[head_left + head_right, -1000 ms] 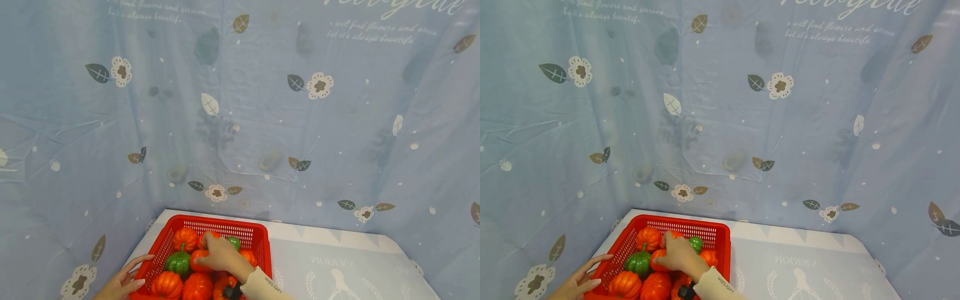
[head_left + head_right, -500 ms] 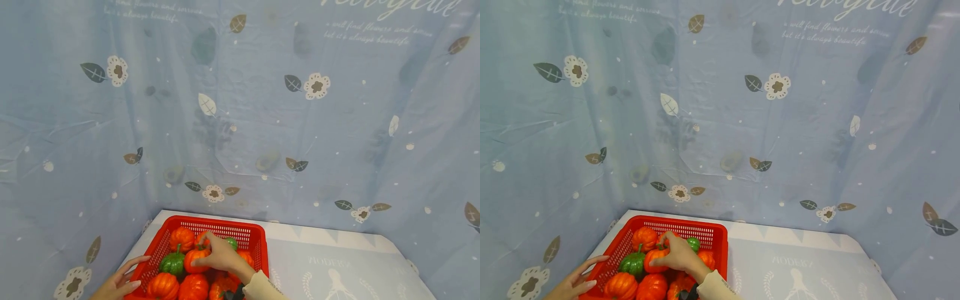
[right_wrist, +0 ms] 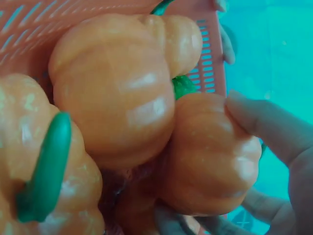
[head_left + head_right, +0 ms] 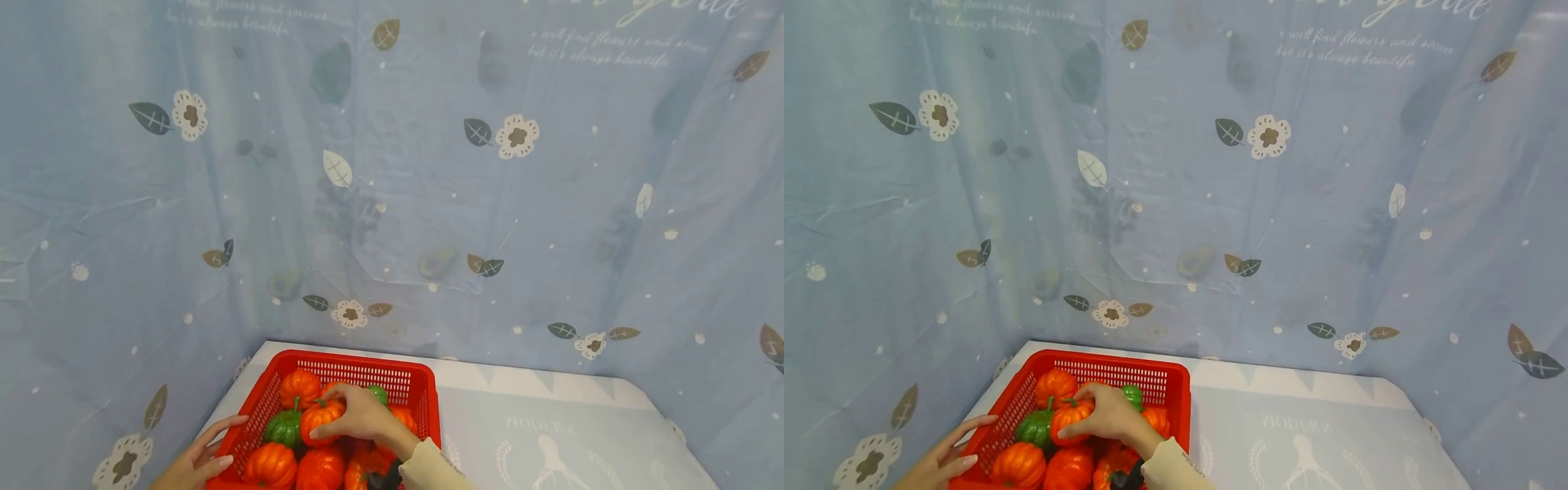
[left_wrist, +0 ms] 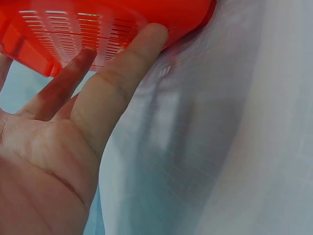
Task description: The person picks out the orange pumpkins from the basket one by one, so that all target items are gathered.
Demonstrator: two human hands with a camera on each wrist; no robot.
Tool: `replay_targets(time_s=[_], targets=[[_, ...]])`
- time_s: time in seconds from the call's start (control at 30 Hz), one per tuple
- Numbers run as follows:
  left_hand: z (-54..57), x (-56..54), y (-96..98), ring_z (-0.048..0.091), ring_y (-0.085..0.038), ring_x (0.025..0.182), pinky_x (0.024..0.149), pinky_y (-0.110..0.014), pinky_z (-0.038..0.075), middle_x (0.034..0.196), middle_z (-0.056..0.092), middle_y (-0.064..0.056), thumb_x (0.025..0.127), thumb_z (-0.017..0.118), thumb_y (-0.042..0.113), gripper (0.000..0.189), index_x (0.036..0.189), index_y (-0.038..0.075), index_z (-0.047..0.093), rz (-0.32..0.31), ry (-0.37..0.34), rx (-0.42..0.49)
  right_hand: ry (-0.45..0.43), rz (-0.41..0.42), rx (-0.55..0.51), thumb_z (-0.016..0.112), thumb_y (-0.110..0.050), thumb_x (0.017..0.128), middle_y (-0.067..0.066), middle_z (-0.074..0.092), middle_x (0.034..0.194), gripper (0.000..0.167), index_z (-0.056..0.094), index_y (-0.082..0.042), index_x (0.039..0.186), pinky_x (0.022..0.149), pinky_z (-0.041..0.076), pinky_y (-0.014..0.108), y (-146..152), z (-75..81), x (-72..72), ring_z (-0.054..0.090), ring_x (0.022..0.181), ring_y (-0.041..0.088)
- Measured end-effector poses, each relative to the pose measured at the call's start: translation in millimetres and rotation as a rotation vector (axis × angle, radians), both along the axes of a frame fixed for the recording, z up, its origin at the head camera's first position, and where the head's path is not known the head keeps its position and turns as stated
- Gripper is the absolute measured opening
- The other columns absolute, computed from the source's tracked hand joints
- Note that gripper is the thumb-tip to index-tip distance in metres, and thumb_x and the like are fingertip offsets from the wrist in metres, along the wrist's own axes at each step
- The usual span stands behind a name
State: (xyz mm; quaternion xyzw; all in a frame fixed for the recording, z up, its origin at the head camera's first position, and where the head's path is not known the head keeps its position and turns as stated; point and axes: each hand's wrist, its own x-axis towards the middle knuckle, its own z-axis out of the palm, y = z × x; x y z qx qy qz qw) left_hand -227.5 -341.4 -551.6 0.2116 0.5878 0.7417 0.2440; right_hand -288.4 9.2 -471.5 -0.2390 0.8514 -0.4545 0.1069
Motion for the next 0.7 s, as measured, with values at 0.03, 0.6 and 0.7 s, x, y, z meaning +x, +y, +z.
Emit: replay_targets(time_s=[0.03, 0.6, 0.7], targets=[[0.2, -0.3, 0.6, 0.057, -0.012, 0.127, 0.102, -0.052, 0.051, 0.141, 0.046, 0.022, 0.113, 0.030, 0.013, 0.052, 0.151, 0.047, 0.039, -0.001, 0.004, 0.004, 0.013, 0.004, 0.001, 0.095, -0.034, 0.072, -0.017, 0.066, 0.108, 0.048, 0.071, -0.025, 0.112, 0.090, 0.052, 0.030, 0.6, 1.1, -0.2, 0.060, 0.102, 0.005], [5.2, -3.6, -1.5, 0.055, -0.010, 0.126, 0.101, -0.057, 0.051, 0.143, 0.042, 0.013, 0.113, 0.035, 0.012, 0.050, 0.152, 0.043, 0.038, 0.040, 0.010, -0.092, 0.059, 0.060, -0.144, 0.087, -0.049, 0.080, -0.020, 0.059, 0.127, 0.052, 0.068, -0.038, 0.128, 0.092, 0.052, 0.031, 21.3, 32.7, 3.9, 0.060, 0.107, 0.006], [10.6, -4.0, -0.1, 0.054, -0.016, 0.128, 0.101, -0.059, 0.050, 0.149, 0.039, 0.005, 0.112, 0.036, 0.011, 0.053, 0.155, 0.043, 0.033, 0.030, 0.025, -0.101, 0.083, 0.052, -0.123, 0.086, -0.052, 0.080, -0.021, 0.058, 0.128, 0.056, 0.067, -0.036, 0.131, 0.091, 0.052, 0.033, 26.2, 37.9, 5.1, 0.058, 0.107, 0.008]])
